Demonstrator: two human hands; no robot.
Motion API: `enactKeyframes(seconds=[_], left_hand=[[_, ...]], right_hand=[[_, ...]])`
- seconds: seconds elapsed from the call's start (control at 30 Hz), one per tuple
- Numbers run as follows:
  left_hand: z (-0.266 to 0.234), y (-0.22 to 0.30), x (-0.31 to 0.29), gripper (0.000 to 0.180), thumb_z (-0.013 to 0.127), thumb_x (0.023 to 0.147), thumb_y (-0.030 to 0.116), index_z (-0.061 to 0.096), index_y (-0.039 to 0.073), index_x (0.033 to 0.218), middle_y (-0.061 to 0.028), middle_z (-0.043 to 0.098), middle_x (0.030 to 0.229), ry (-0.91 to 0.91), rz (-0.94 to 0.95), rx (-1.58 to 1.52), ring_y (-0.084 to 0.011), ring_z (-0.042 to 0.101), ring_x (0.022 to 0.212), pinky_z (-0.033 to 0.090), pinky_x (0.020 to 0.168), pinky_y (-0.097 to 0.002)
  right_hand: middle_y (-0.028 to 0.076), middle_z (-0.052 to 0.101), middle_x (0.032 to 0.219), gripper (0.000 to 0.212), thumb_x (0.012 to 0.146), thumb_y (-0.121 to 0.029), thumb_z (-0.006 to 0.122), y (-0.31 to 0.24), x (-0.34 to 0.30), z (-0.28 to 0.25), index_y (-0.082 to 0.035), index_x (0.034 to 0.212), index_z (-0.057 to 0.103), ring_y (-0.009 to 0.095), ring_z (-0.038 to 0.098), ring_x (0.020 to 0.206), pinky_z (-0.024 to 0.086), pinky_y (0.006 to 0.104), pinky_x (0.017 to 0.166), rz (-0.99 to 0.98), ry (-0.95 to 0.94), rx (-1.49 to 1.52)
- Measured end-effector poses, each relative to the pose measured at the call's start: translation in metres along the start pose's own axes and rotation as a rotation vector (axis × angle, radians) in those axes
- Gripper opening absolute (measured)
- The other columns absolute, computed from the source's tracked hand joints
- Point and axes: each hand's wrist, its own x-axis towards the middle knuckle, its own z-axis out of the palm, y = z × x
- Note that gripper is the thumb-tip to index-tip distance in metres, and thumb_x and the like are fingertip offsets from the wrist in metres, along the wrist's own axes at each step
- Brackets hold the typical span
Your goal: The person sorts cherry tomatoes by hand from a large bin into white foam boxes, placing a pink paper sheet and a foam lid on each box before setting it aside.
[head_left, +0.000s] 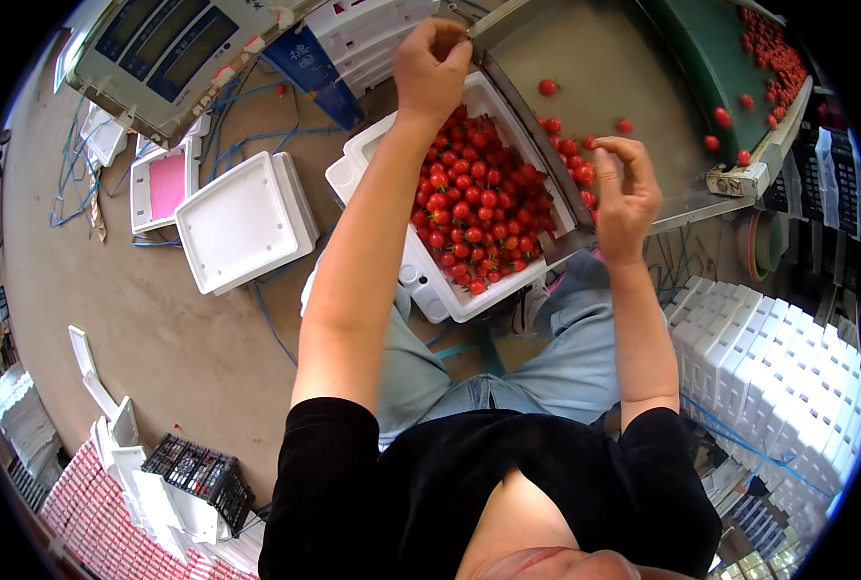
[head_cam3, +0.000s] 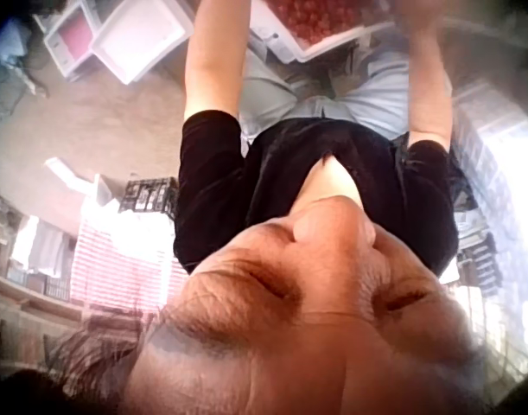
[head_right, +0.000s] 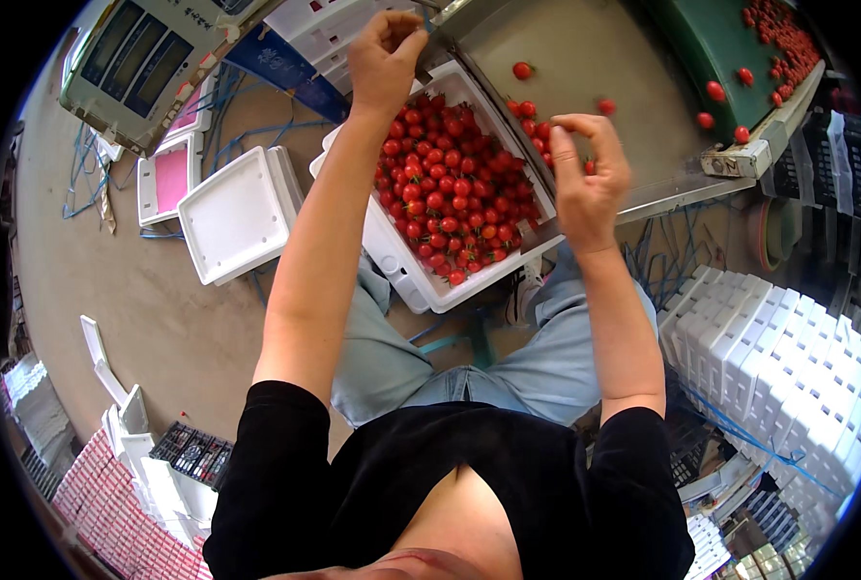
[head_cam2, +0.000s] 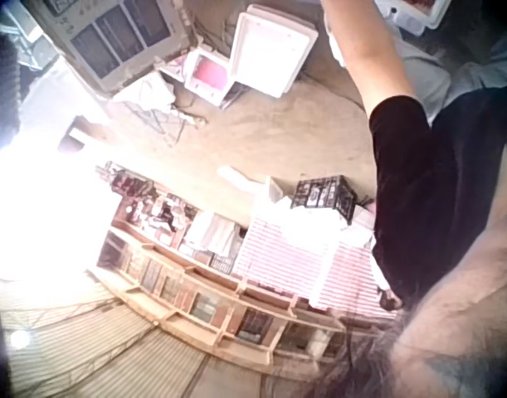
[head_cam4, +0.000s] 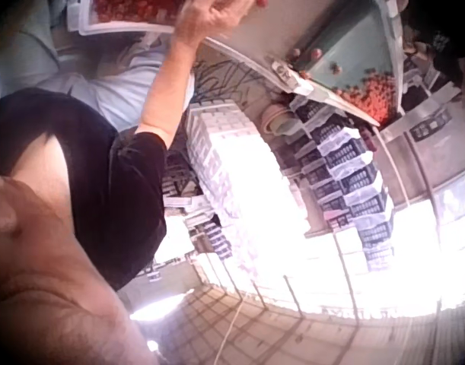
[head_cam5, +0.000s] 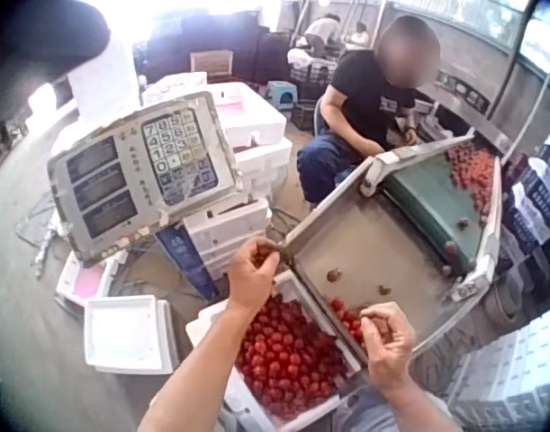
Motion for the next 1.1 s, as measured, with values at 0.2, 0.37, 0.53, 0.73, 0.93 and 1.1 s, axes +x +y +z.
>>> enactKeyframes(seconds=[0.2, 0.37, 0.53, 0.73, 0.93, 1.1], left_hand=[[-0.031, -0.031, -0.092, 0.026, 0.07, 0.084, 0.023, 0.067, 0.007, 0.105, -0.0116, 0.064, 0.106, -0.646, 0.328, 0.68, -0.0319, 0.06, 0.108, 0.046, 0.096, -0.0445], [-0.049, -0.038, -0.119, 0.032, 0.068, 0.084, 0.027, 0.065, 0.009, 0.109, -0.0127, 0.058, 0.118, -0.724, 0.315, 0.815, -0.0358, 0.053, 0.116, 0.042, 0.102, -0.048], [-0.069, -0.035, -0.136, 0.028, 0.064, 0.08, 0.02, 0.063, 0.007, 0.105, -0.0142, 0.057, 0.113, -0.68, 0.262, 0.839, -0.0362, 0.053, 0.114, 0.041, 0.102, -0.0489], [-0.079, -0.004, -0.18, 0.042, 0.068, 0.084, 0.034, 0.063, 0.015, 0.121, -0.0136, 0.055, 0.125, -0.745, 0.409, 0.833, -0.0346, 0.05, 0.124, 0.03, 0.114, -0.0547], [-0.063, -0.01, -0.186, 0.046, 0.071, 0.085, 0.035, 0.059, 0.024, 0.128, -0.0108, 0.054, 0.129, -0.952, 0.601, 0.816, -0.0308, 0.051, 0.126, 0.028, 0.116, -0.0585], [-0.058, -0.025, -0.145, 0.036, 0.068, 0.086, 0.025, 0.062, 0.02, 0.122, -0.0101, 0.055, 0.128, -0.788, 0.543, 0.854, -0.0311, 0.049, 0.127, 0.032, 0.115, -0.0523]], right_hand=[[0.012, 0.065, 0.097, 0.023, 0.086, -0.023, 0.071, -0.022, -0.049, 0.026, -0.006, 0.101, 0.067, 0.027, 0.064, 0.088, 0.049, 0.0395, 0.081, -0.12, -0.8, -0.231], [0.018, 0.061, 0.107, 0.055, 0.082, -0.045, 0.074, 0.011, -0.18, 0.057, 0.004, 0.104, 0.063, 0.034, 0.058, 0.103, 0.045, 0.0447, 0.083, -0.15, -1.284, -0.631], [0.015, 0.06, 0.097, 0.039, 0.075, -0.032, 0.074, 0.029, -0.223, 0.081, -0.001, 0.095, 0.061, 0.031, 0.057, 0.097, 0.043, 0.0423, 0.083, -0.252, -0.998, -0.689], [0.014, 0.059, 0.093, 0.035, 0.071, -0.028, 0.074, 0.017, -0.255, 0.106, -0.004, 0.092, 0.06, 0.03, 0.056, 0.093, 0.043, 0.0422, 0.081, -0.226, -0.86, -0.574], [0.013, 0.061, 0.093, 0.031, 0.074, -0.027, 0.072, 0.007, -0.249, 0.099, -0.004, 0.092, 0.063, 0.03, 0.059, 0.094, 0.044, 0.0421, 0.08, -0.259, -0.911, -0.574], [0.014, 0.062, 0.096, 0.026, 0.082, -0.026, 0.071, -0.004, -0.209, 0.065, -0.004, 0.094, 0.064, 0.032, 0.061, 0.095, 0.047, 0.0448, 0.081, -0.121, -1.014, -0.343]])
